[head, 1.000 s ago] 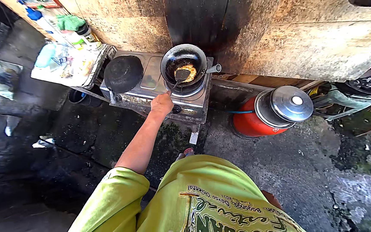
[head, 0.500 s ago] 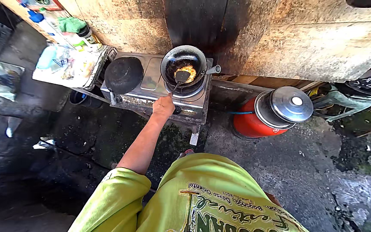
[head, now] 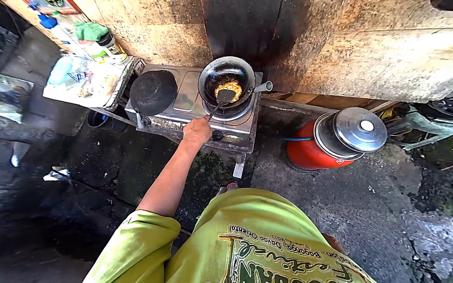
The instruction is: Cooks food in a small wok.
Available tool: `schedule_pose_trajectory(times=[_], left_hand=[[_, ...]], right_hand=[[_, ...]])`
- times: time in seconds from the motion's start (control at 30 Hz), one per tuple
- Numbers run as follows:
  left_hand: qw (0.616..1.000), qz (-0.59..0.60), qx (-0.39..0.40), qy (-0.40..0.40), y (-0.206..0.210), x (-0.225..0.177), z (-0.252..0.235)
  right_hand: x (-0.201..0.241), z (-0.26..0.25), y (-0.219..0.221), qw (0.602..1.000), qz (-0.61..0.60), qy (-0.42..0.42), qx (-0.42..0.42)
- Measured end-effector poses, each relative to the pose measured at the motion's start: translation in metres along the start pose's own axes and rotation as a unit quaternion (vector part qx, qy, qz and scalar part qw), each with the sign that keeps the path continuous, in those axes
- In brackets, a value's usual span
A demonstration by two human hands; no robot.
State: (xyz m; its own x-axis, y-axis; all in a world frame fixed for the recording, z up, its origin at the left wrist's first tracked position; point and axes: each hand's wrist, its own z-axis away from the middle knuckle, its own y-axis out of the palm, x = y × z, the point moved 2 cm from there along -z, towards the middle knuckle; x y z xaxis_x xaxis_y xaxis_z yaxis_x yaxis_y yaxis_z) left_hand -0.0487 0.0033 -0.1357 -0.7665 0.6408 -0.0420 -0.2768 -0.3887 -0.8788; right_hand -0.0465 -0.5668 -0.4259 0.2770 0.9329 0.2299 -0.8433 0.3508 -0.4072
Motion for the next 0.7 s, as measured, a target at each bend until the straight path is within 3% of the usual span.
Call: schedule_pose_trajectory(times=[0.7], left_hand=[[1.000, -0.018, 0.003, 0.006, -0.022, -0.003, -0.003]], right_hand=[[-0.005, -0.013, 0.000, 1.000, 0.019, -0.008, 0.005]])
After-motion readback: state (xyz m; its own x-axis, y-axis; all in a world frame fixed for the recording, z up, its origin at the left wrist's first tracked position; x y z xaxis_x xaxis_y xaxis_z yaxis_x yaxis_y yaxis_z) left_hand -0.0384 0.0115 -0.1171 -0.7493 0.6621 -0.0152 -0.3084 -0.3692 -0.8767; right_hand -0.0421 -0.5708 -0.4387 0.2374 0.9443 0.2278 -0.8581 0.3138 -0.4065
